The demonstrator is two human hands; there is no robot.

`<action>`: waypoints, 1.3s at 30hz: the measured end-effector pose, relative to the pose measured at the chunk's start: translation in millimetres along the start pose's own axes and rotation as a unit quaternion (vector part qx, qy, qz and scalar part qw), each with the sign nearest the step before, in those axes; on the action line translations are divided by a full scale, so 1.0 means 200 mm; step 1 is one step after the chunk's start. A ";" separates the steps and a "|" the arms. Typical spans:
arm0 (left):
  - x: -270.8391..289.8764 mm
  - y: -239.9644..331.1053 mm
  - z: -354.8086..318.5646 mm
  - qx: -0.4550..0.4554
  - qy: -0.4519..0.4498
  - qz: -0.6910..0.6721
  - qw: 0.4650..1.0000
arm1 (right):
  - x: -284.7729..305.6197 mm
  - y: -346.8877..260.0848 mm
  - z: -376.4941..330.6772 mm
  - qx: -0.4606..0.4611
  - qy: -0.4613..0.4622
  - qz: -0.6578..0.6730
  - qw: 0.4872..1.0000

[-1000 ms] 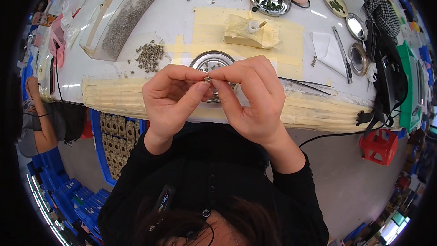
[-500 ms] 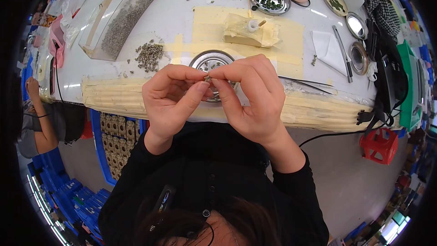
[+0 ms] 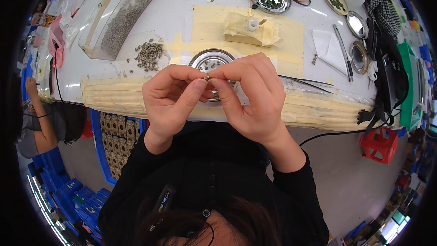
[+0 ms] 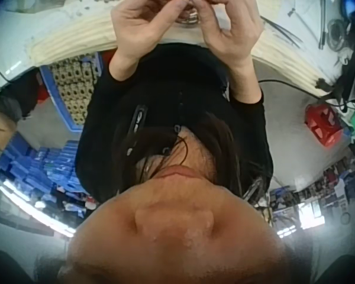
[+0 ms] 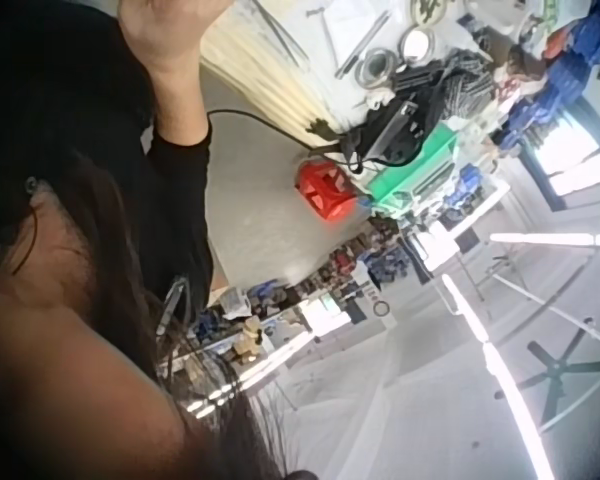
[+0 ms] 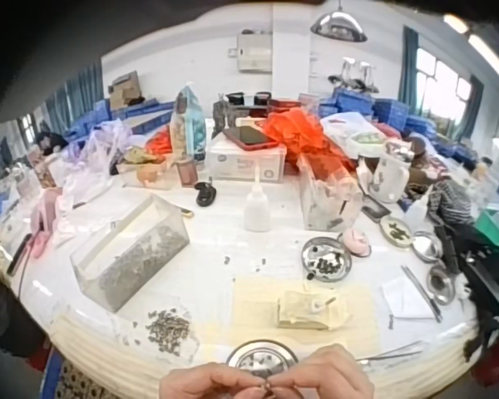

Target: Assembling small pins or components into a base plate at a factory workbench.

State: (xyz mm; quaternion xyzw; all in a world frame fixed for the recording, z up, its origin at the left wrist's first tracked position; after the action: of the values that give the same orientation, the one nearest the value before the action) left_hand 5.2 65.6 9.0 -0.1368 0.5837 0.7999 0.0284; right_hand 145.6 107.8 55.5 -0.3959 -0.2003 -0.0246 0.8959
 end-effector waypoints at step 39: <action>0.00 0.02 0.00 -0.045 0.008 0.031 0.998 | -0.01 0.01 0.00 -0.008 -0.010 -0.002 1.000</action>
State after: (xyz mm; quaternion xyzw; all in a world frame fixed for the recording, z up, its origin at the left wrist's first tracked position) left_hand 3.5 65.3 12.2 -0.1256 0.5516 0.8245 -0.0073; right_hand 143.5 108.8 53.9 -0.4027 -0.2102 -0.0239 0.8905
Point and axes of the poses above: each hand's wrist, its own z-axis towards the middle knuckle, its own x-axis out of the back of the hand, y = z × x, the point moved 8 cm from there along z, towards the middle knuckle, and after that the axes turned 5 degrees about -x, right-handed, at the moved point
